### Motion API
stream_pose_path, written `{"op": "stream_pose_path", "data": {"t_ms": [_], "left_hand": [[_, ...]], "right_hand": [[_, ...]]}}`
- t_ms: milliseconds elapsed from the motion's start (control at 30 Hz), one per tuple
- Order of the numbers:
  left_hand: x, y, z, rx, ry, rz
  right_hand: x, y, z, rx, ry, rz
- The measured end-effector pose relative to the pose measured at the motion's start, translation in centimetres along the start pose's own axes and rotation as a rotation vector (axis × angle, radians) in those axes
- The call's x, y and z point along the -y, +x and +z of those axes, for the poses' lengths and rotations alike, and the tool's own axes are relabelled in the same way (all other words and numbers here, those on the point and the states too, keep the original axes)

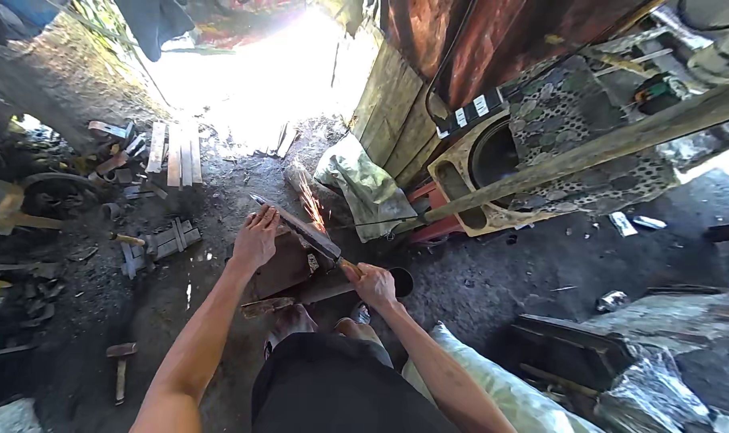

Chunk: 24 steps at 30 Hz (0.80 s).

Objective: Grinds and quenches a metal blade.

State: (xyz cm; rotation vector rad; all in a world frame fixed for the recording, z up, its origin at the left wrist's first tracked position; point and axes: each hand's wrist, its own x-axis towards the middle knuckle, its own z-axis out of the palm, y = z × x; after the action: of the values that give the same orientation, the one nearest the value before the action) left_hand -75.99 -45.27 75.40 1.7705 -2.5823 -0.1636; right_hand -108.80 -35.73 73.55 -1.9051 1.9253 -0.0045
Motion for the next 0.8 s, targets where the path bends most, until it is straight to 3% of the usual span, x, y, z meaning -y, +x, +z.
{"op": "stream_pose_path", "data": {"t_ms": [267, 367, 467, 700, 800], "left_hand": [[-11.1, -2.7, 1.9, 0.065, -0.168, 0.136], [-12.7, -3.3, 2.0, 0.074, -0.158, 0.17], [-10.3, -3.0, 1.7, 0.067, -0.144, 0.125], [0.9, -0.4, 0.9, -0.017, -0.014, 0.017], [1.5, 0.1, 0.4, -0.018, 0.001, 0.033]], "right_hand": [[-8.8, -10.7, -1.8, -0.071, -0.067, 0.076], [-10.1, -12.8, -1.5, -0.162, -0.075, 0.041], [-7.6, -10.6, -1.0, -0.111, -0.027, 0.044], [0.7, 0.2, 0.4, -0.068, 0.012, -0.047], [0.5, 0.6, 0.9, -0.094, 0.0, -0.038]]}}
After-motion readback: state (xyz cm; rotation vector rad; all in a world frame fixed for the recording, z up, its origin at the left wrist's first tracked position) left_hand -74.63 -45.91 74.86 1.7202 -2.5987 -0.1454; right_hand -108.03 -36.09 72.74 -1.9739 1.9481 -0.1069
